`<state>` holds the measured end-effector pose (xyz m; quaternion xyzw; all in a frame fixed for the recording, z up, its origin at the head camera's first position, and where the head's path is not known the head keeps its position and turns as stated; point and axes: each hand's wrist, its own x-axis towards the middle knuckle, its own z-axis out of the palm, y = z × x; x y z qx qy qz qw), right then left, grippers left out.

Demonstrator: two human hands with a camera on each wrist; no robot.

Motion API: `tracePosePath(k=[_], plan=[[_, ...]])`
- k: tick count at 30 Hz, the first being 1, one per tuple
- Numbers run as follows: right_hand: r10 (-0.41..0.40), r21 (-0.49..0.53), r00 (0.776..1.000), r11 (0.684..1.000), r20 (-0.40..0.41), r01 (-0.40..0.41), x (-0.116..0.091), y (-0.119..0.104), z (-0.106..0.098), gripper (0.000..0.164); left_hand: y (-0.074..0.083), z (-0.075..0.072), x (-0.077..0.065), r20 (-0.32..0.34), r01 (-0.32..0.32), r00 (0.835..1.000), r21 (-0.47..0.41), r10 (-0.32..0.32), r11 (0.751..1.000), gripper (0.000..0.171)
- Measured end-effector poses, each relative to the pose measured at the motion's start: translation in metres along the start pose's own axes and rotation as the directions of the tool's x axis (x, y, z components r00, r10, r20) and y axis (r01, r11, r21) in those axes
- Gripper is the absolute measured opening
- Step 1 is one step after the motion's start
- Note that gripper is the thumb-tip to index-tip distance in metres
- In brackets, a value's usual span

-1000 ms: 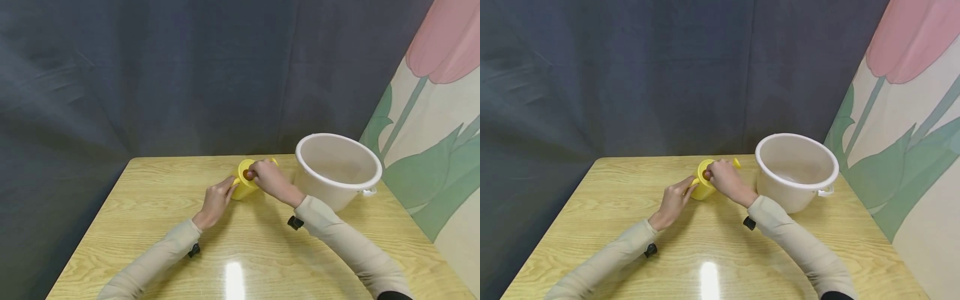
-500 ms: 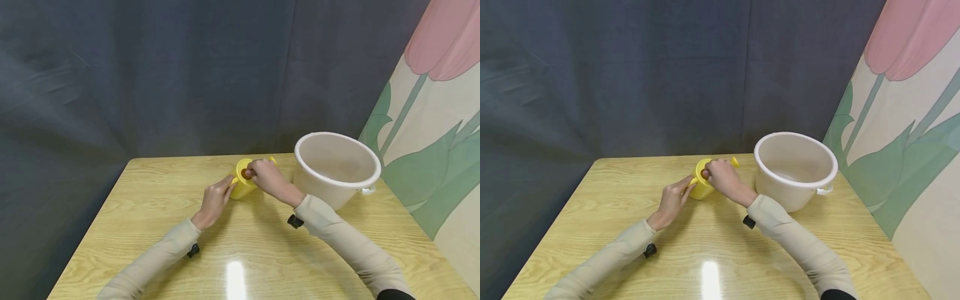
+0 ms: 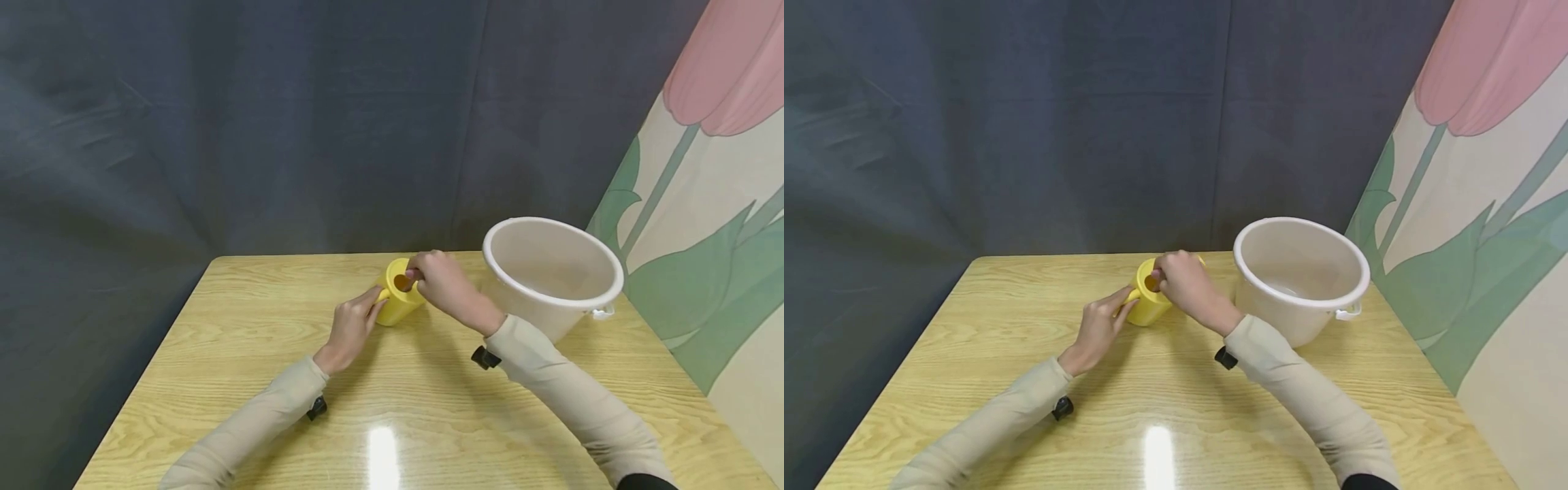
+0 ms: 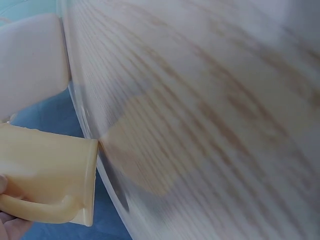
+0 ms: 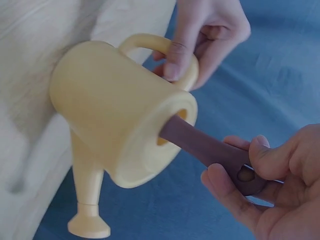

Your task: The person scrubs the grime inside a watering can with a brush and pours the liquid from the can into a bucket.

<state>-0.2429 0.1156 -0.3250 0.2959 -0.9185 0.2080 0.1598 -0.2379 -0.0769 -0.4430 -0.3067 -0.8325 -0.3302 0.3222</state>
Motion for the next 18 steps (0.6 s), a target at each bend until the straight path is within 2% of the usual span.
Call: tracePosePath(k=[6,11,18], plan=[[-0.003,-0.038,0.999,0.999,0.037,0.004,-0.001,0.003,0.014,0.021,0.002,-0.001,0.002,0.025,0.002,1.000,0.005,-0.003,1.000,0.015],[-0.007,-0.028,0.999,1.000,0.052,0.009,-0.001,0.005,0.021,0.029,0.003,-0.001,0.002,0.031,0.002,1.000,0.010,-0.002,1.000,0.016],[-0.041,-0.024,0.999,0.999,0.035,0.042,-0.001,0.004,0.018,0.024,0.002,0.000,0.002,0.025,0.007,1.000,0.009,-0.008,1.000,0.016]])
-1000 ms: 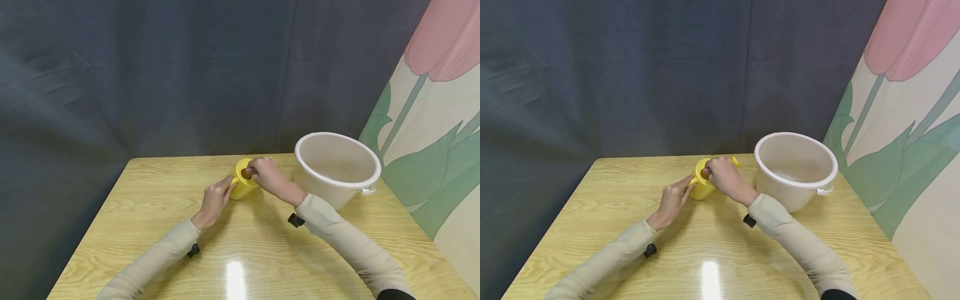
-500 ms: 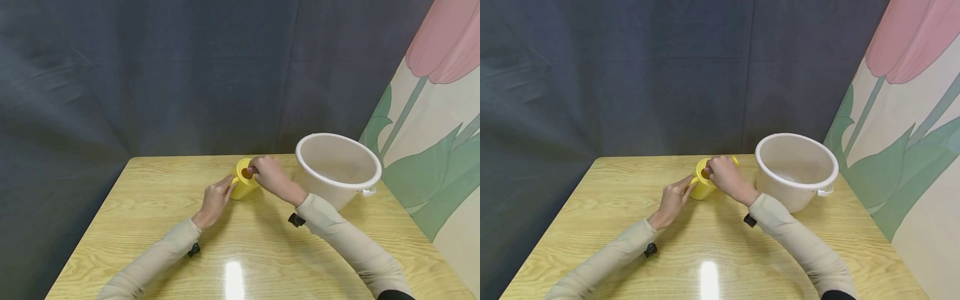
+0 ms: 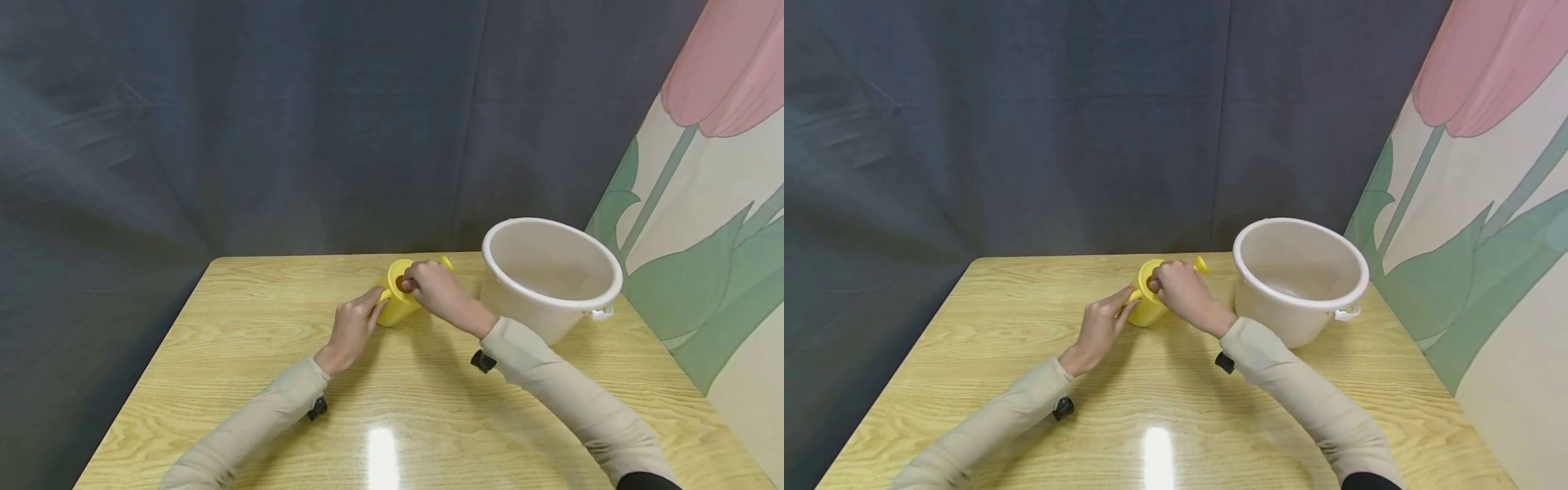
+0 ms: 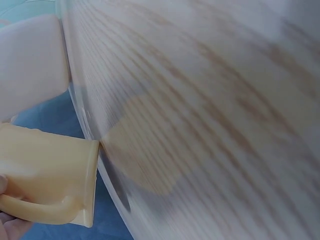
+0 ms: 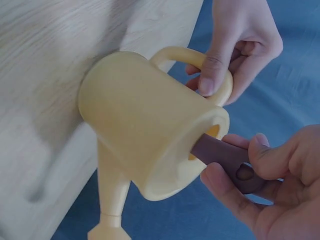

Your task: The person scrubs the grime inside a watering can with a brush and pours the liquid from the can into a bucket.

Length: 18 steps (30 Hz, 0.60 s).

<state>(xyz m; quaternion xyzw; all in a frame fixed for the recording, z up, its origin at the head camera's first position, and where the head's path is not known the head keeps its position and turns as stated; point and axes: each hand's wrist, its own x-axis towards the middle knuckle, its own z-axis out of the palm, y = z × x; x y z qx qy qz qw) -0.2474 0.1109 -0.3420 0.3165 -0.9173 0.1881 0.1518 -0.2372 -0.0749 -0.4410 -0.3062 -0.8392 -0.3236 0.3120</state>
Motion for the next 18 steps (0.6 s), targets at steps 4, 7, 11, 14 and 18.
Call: tracePosePath(k=[4,7,11,14,18], plan=[[-0.018,-0.016,1.000,1.000,-0.014,0.018,0.000,0.000,-0.009,0.020,-0.001,0.001,0.000,-0.004,0.001,1.000,-0.002,-0.001,1.000,0.016],[-0.027,-0.005,0.999,1.000,-0.026,0.027,0.000,-0.001,-0.015,0.018,-0.001,0.002,-0.001,-0.006,0.000,1.000,-0.003,0.000,1.000,0.015],[-0.037,-0.004,0.998,0.999,-0.046,0.037,0.000,-0.002,-0.024,0.017,0.000,0.003,0.000,-0.009,-0.009,1.000,-0.003,0.009,1.000,0.013],[-0.030,-0.004,0.998,1.000,-0.048,0.030,0.002,-0.002,-0.027,0.017,-0.001,0.003,0.000,-0.014,-0.016,1.000,-0.007,0.016,1.000,0.013],[-0.006,0.005,1.000,1.000,-0.007,0.006,0.002,-0.001,-0.024,0.016,-0.001,0.003,0.001,-0.014,-0.016,1.000,-0.005,0.016,1.000,0.010]])
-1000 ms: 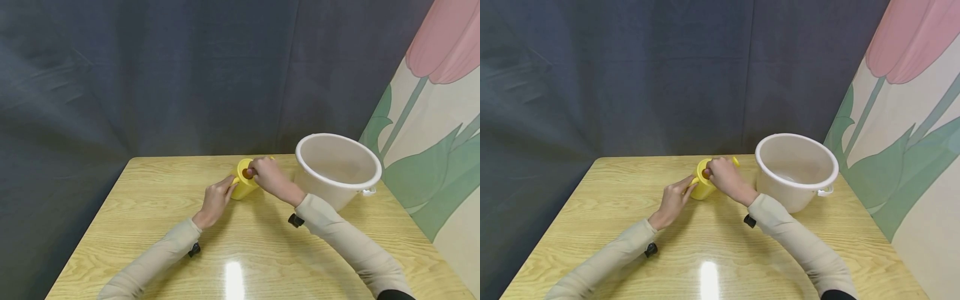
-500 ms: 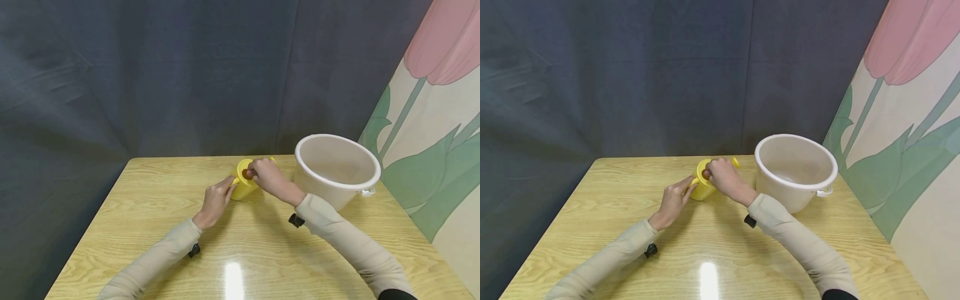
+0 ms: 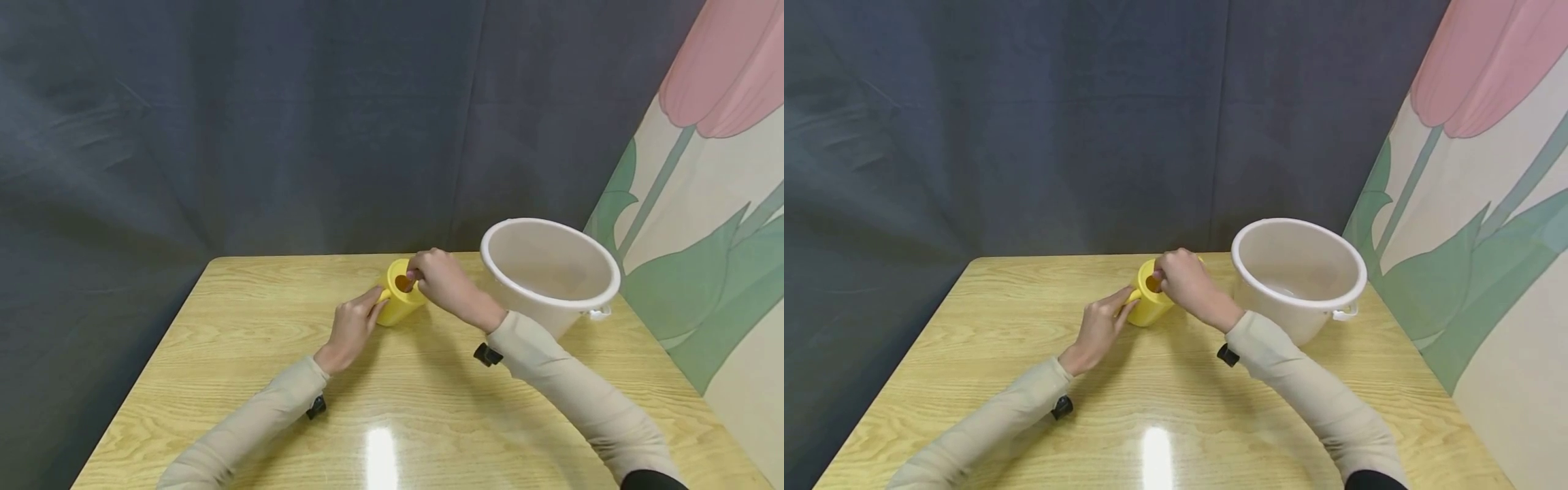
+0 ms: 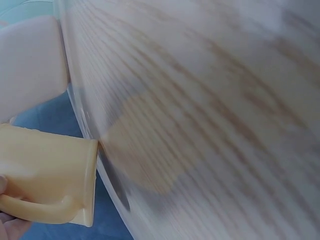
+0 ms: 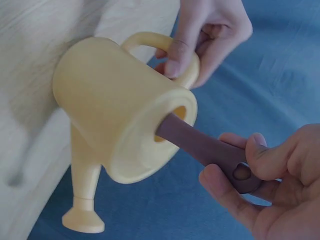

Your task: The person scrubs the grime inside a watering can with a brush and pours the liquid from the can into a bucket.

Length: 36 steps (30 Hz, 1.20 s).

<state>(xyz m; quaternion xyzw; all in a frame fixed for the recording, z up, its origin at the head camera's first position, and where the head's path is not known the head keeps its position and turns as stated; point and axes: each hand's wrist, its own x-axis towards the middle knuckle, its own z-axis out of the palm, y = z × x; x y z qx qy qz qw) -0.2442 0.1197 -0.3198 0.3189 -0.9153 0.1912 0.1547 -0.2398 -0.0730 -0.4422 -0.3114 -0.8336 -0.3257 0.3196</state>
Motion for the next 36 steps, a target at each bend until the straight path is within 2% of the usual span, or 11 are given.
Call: tracePosePath(k=[5,16,22,31,36], plan=[[0.021,-0.002,0.999,1.000,0.034,-0.021,-0.001,0.002,0.010,0.017,0.001,-0.001,0.000,0.006,-0.006,1.000,0.009,0.006,1.000,0.011],[-0.022,-0.039,1.000,0.999,0.002,0.022,-0.003,0.006,0.026,0.024,0.001,-0.001,0.001,0.011,-0.005,1.000,0.023,0.005,1.000,0.013],[-0.031,-0.051,1.000,0.998,-0.003,0.031,-0.004,0.005,0.022,0.026,0.001,0.000,0.000,0.003,-0.011,1.000,0.029,0.011,1.000,0.013],[-0.015,-0.038,1.000,0.999,-0.001,0.015,-0.004,0.000,0.005,0.016,0.001,0.000,0.002,-0.017,-0.028,0.999,0.028,0.028,0.999,0.004],[-0.036,-0.062,0.999,0.997,-0.030,0.034,-0.005,-0.005,-0.004,0.016,0.003,0.000,0.002,-0.018,-0.029,0.999,0.030,0.029,0.999,0.008]])
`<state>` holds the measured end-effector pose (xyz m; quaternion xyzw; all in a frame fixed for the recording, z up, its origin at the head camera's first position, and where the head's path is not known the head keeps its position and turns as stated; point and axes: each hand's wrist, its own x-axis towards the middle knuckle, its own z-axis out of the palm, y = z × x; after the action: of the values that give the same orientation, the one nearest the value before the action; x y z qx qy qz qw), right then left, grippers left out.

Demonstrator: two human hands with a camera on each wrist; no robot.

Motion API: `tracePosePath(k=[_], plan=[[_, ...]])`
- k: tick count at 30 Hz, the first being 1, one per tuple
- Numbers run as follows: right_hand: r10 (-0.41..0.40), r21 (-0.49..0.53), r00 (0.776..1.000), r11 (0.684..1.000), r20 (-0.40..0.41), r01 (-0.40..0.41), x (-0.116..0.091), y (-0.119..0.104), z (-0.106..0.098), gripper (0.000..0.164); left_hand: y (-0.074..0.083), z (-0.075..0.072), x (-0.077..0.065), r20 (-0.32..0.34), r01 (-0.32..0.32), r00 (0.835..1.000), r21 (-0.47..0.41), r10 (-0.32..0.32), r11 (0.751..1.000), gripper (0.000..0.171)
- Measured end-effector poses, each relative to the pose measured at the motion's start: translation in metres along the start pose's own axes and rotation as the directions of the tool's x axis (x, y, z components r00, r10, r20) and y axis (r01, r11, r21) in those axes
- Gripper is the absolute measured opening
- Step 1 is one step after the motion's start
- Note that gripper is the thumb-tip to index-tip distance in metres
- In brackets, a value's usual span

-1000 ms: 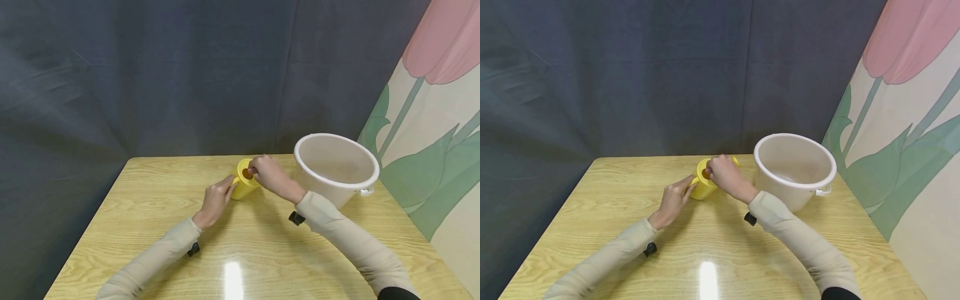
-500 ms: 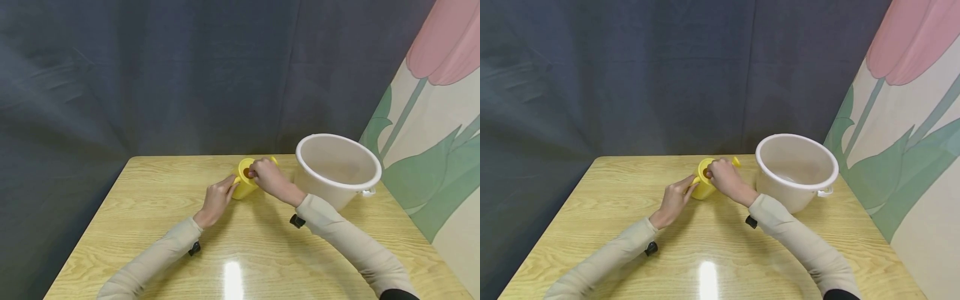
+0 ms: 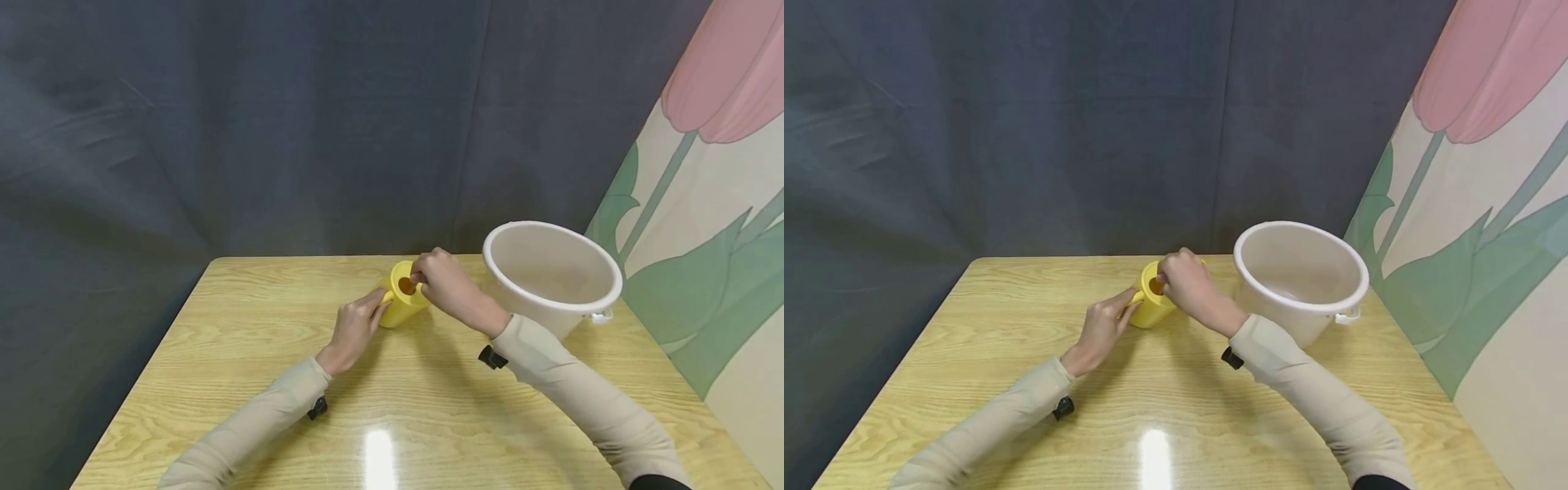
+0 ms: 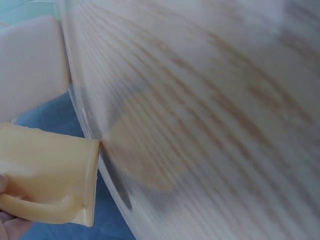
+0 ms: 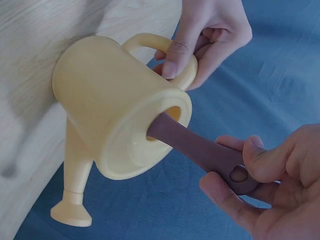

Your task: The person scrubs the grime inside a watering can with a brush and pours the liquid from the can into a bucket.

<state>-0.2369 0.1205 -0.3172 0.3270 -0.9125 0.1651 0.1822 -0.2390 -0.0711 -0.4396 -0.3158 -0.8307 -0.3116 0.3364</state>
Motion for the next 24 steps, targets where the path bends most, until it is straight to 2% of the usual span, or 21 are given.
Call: tracePosePath(k=[7,12,24], plan=[[0.023,-0.002,1.000,1.000,0.020,-0.023,0.000,0.000,0.000,0.016,-0.001,0.000,-0.001,0.010,-0.003,1.000,-0.005,0.003,1.000,0.011],[0.033,-0.020,0.998,0.999,0.059,-0.032,0.000,0.003,0.008,0.016,-0.002,0.001,-0.001,0.001,-0.011,1.000,0.007,0.011,1.000,0.009],[0.055,-0.085,0.996,0.995,0.065,-0.049,-0.004,0.007,0.031,0.026,-0.002,0.002,0.000,0.006,-0.019,1.000,0.014,0.019,1.000,0.013]])
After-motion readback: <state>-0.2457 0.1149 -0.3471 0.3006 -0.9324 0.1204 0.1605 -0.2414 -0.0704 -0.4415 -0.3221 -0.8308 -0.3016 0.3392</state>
